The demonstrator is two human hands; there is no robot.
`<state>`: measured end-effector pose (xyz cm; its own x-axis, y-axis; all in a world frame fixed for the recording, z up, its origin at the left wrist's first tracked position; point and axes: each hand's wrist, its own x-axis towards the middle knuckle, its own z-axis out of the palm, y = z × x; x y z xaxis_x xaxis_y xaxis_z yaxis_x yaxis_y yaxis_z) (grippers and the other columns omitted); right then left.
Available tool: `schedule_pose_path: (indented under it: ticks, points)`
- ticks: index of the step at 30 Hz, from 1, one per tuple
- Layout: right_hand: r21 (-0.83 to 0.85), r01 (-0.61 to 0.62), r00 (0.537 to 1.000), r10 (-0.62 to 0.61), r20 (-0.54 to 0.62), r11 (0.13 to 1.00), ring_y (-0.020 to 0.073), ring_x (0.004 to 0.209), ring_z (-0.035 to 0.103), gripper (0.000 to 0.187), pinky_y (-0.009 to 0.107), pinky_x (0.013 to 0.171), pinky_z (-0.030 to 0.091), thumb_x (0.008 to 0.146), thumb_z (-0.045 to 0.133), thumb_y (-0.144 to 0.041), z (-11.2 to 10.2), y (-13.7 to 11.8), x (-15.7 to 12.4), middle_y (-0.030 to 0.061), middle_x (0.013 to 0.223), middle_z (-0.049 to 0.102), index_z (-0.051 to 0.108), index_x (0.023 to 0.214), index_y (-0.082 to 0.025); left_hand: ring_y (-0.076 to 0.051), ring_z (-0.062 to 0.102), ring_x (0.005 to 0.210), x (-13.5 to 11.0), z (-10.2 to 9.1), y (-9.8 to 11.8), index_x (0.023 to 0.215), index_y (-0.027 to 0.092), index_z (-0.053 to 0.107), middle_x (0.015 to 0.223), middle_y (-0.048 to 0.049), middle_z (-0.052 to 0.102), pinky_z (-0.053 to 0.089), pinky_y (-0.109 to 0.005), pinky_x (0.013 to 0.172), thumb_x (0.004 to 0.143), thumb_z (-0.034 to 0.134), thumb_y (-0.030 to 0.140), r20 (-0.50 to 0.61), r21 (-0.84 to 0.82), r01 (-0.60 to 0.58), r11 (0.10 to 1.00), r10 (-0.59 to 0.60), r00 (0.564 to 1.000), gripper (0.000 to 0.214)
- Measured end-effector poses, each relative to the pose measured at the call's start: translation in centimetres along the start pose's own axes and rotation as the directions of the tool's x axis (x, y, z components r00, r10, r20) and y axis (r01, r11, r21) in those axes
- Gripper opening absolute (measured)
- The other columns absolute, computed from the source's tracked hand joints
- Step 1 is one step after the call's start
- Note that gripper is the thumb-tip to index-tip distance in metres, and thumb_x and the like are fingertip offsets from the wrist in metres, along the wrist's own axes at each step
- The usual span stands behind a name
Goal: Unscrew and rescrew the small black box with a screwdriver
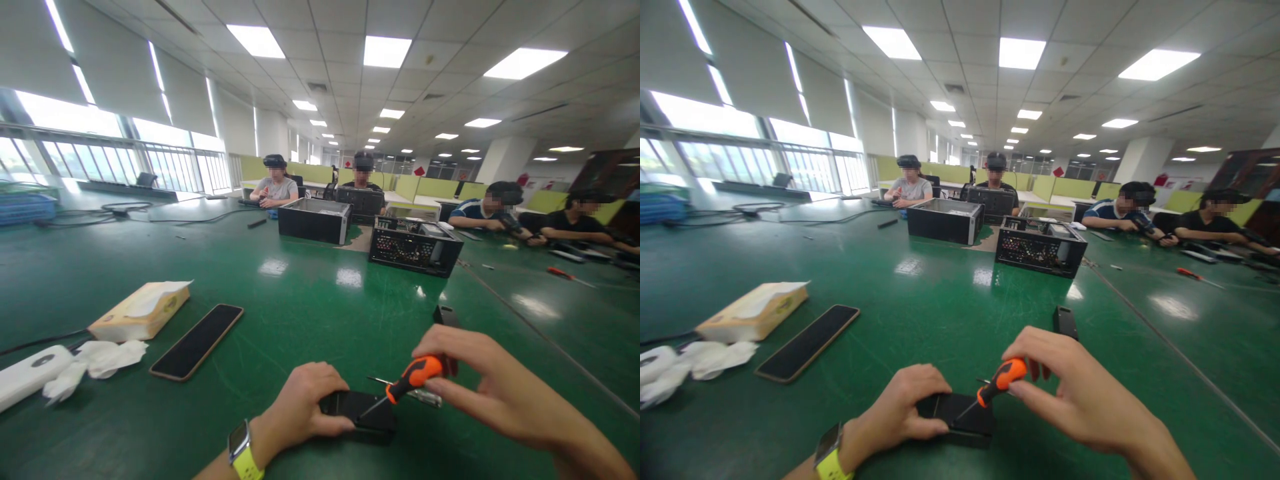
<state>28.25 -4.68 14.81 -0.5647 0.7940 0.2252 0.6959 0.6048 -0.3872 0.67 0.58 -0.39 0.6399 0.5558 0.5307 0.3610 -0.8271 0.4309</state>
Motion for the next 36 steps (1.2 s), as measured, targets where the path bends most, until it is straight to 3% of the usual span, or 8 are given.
schedule_pose_path:
  ticks: [3,5,10,15,17,24,31,36]
  points:
    - [0.022,0.057,0.998,-0.057,-0.027,0.998,0.0185,0.087,0.061,0.016,0.029,0.074,0.048,0.09,0.06,-0.028,-0.3,-0.3,-0.1,0.0039,0.1,0.068,0.065,0.105,-0.025,-0.021,0.064,0.071,0.0,0.0,0.1,0.092,0.015,0.072,0.079,-0.0082,0.071,0.045,-0.029,0.065,0.087,0.041,0.077,-0.004,-0.002,-0.001,1.0,0.001,1.0,0.069]
    - [0.003,0.007,1.0,-0.007,-0.024,1.0,0.0159,0.072,0.059,0.014,0.026,0.065,0.045,0.09,0.062,-0.035,0.0,0.1,-0.1,0.0017,0.082,0.066,0.066,0.087,-0.021,-0.022,0.064,0.072,0.0,-0.1,0.1,0.092,0.015,0.071,0.079,-0.0083,0.071,0.045,-0.029,0.065,0.087,0.041,0.077,-0.003,-0.002,0.001,1.0,-0.001,1.0,0.069]
    - [-0.084,-0.107,0.994,0.107,-0.003,0.991,0.0098,0.048,0.039,0.053,0.025,0.049,0.029,0.093,0.053,-0.05,0.9,1.0,0.0,-0.0045,0.049,0.042,0.046,0.051,-0.018,-0.022,0.064,0.071,0.1,-0.2,0.2,0.091,0.015,0.071,0.077,-0.0081,0.07,0.044,-0.03,0.065,0.088,0.039,0.077,0.006,0.008,0.006,1.0,-0.006,1.0,0.07]
    - [0.024,-0.007,1.0,0.006,0.017,1.0,0.0175,0.082,0.06,0.011,0.029,0.073,0.047,0.092,0.057,-0.031,-0.2,-0.1,-0.1,0.0033,0.094,0.067,0.064,0.096,-0.022,-0.022,0.064,0.072,0.0,-0.1,0.1,0.092,0.015,0.071,0.079,-0.0084,0.07,0.045,-0.03,0.066,0.087,0.041,0.077,0.007,0.007,0.011,1.0,-0.011,1.0,0.069]
    - [0.042,0.053,0.999,-0.053,-0.003,0.998,0.0195,0.095,0.06,0.014,0.031,0.083,0.047,0.091,0.058,-0.028,-0.4,-0.3,-0.1,0.0047,0.106,0.065,0.062,0.104,-0.024,-0.022,0.064,0.073,0.0,-0.1,0.1,0.092,0.015,0.071,0.08,-0.0087,0.071,0.045,-0.03,0.066,0.087,0.041,0.077,0.01,0.003,0.015,1.0,-0.015,1.0,0.069]
    - [-0.12,-0.062,0.998,0.063,0.001,0.991,0.01,0.049,0.038,0.051,0.026,0.05,0.026,0.093,0.055,-0.046,1.0,1.0,0.1,-0.0045,0.051,0.041,0.043,0.052,-0.019,-0.022,0.064,0.071,0.0,0.0,0.0,0.092,0.014,0.071,0.078,-0.0088,0.07,0.044,-0.03,0.065,0.087,0.04,0.077,0.007,0.01,0.011,1.0,-0.011,1.0,0.071]
    - [0.02,0.019,0.999,-0.019,0.035,1.0,0.0162,0.083,0.057,0.015,0.027,0.074,0.043,0.094,0.056,-0.035,0.0,0.0,-0.2,0.0029,0.095,0.065,0.061,0.099,-0.022,-0.022,0.064,0.072,0.0,-0.1,0.1,0.092,0.015,0.071,0.079,-0.0083,0.07,0.044,-0.03,0.066,0.087,0.04,0.078,0.023,0.003,0.022,1.0,-0.022,0.999,0.07]
    - [-0.09,-0.094,0.995,0.092,-0.028,0.992,0.0106,0.051,0.043,0.049,0.026,0.051,0.029,0.091,0.056,-0.052,1.3,1.3,-0.2,-0.0031,0.054,0.049,0.052,0.056,-0.019,-0.022,0.064,0.072,0.0,-0.2,0.2,0.091,0.015,0.071,0.078,-0.0082,0.07,0.044,-0.03,0.065,0.086,0.038,0.079,0.023,0.014,0.033,0.999,-0.033,0.999,0.072]
